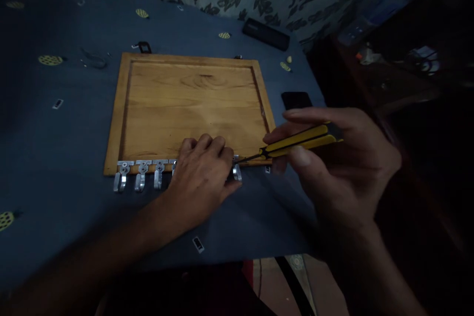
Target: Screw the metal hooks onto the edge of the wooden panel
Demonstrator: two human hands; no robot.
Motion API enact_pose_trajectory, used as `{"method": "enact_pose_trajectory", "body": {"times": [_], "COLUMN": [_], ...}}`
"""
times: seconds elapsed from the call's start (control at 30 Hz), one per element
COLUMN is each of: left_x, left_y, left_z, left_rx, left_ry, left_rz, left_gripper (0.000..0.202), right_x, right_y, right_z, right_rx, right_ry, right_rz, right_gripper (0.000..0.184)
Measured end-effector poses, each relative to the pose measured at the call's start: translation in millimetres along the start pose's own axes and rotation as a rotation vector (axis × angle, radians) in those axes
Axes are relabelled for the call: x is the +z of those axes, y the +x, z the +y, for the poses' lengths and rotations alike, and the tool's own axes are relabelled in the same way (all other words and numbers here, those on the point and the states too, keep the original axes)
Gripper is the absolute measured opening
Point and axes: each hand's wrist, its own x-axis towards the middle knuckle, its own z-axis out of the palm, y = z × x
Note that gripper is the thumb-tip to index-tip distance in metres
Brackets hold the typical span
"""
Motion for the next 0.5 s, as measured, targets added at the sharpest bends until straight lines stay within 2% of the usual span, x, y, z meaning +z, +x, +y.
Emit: {"method": "enact_pose_trajectory", "body": {"times": [0.1, 0.23, 0.37, 0.5], "left_x": [1.4, 1.2, 1.0, 1.4], "left_y": [0.1, 0.9, 1.1, 0.1], "left_z": [-0.3, 0.5, 0.7, 0.3], "left_rx": [0.012, 0.003, -0.003, 0.003], "left_ry": [0.000, -0.007, 0.000, 0.008], "left_rz": [0.013, 0.005, -0.003, 0.014], "left_gripper": [0.036, 0.033, 0.035, 0.033], "right_x": [-9.4, -13.7, -8.8, -3.4], "right_y": [-1.4, -4.1, -7.0, -11.3], "right_z": [2.0, 7.8, 9.9, 10.6], "right_rx": [0.042, -0.078, -0.255, -0.312], "right_ry": [0.027, -0.057, -0.135, -0.197], "right_rz": [-0.075, -0.009, 0.035, 0.077], "right_gripper": [0.024, 0.012, 0.023, 0.028]}}
